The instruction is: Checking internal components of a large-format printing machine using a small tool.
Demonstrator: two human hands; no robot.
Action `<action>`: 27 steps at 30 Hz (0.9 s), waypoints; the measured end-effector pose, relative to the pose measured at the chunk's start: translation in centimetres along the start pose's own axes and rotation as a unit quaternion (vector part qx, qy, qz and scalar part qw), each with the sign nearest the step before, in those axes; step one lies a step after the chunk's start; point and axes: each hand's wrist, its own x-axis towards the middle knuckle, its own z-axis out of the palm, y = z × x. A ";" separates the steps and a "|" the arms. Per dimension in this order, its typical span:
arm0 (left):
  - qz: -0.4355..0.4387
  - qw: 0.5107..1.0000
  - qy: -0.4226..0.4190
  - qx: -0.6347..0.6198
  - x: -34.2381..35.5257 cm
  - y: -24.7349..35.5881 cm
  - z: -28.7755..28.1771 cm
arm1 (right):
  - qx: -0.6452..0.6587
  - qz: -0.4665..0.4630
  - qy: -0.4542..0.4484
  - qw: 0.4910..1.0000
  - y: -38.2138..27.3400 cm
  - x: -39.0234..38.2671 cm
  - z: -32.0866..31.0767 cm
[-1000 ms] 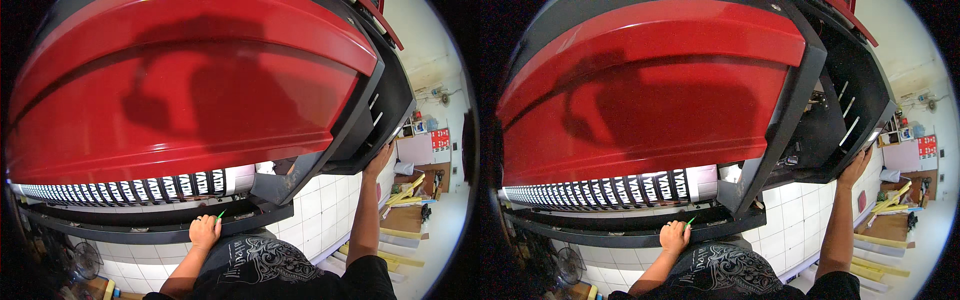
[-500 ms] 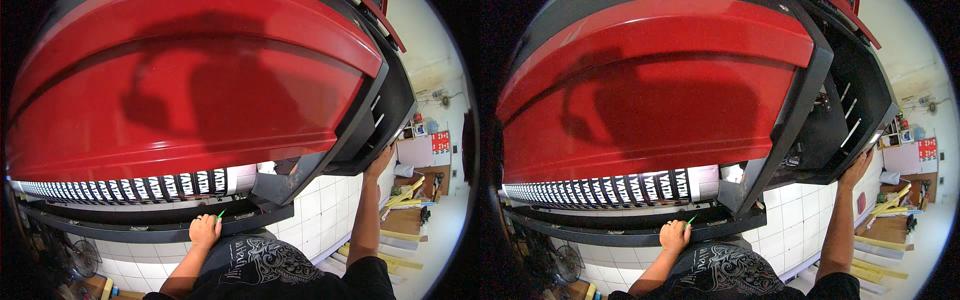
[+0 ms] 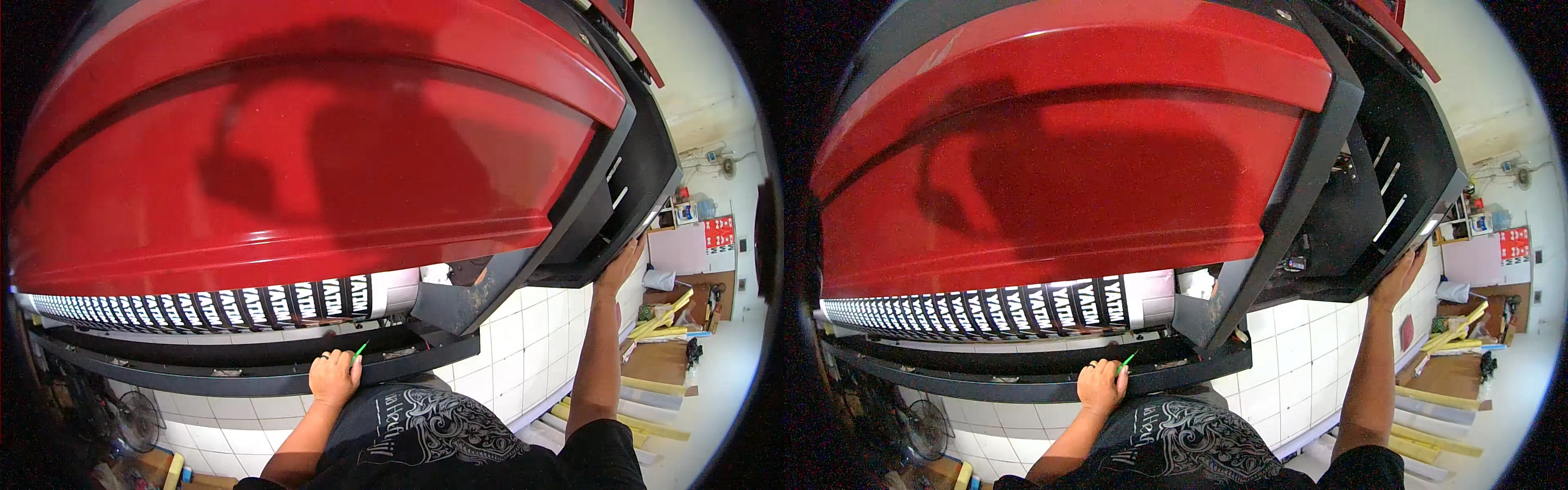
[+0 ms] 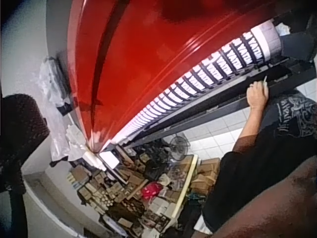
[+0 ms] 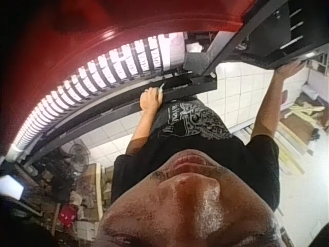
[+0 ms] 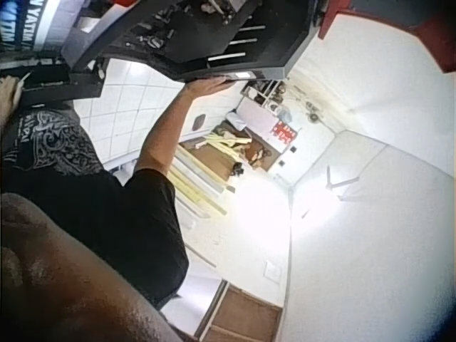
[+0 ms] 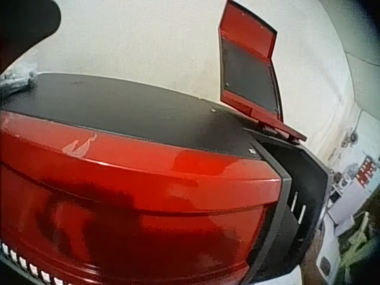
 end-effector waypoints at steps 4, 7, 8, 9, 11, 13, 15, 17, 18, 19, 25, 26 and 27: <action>0.000 1.000 0.002 0.007 0.0 0.0 -0.1 | -0.023 -0.014 0.004 1.000 0.2 0.0 0.0; 0.000 1.000 0.001 0.009 -0.1 -0.1 0.2 | -0.021 -0.001 0.009 1.000 -0.1 0.0 0.1; 0.000 1.000 0.002 0.009 -0.1 -0.1 0.2 | -0.021 -0.002 0.010 1.000 0.0 0.0 0.0; 0.000 1.000 0.002 0.007 -0.1 -0.2 0.2 | -0.020 -0.004 0.012 1.000 0.2 0.1 -0.1; 0.000 1.000 0.004 0.006 -0.2 -0.2 0.3 | -0.019 -0.006 0.015 1.000 0.3 0.1 0.0; -0.001 1.000 0.001 0.007 -0.2 -0.2 0.3 | -0.002 -0.002 0.021 1.000 0.2 0.0 0.2; -0.003 1.000 -0.001 0.007 -0.1 -0.1 0.1 | -0.014 -0.008 0.011 1.000 0.0 -0.1 0.1; -0.004 1.000 -0.003 0.007 -0.1 0.0 0.0 | -0.026 -0.014 0.002 1.000 0.0 0.0 0.0; -0.001 1.000 0.000 0.006 0.0 0.0 -0.1 | -0.011 -0.006 0.008 1.000 0.0 0.0 0.0; 0.002 1.000 0.002 0.004 0.0 0.0 -0.1 | 0.003 0.001 0.013 1.000 0.1 0.0 0.0; 0.004 1.000 0.008 0.004 -0.1 -0.1 0.1 | 0.026 0.003 0.015 1.000 0.5 0.1 0.0; 0.006 1.000 0.008 0.004 -0.1 -0.1 0.1 | 0.026 0.003 0.016 1.000 0.9 0.2 -0.2; 0.005 1.000 -0.001 0.004 -0.1 -0.1 0.2 | 0.016 -0.001 0.018 1.000 1.3 0.5 -0.6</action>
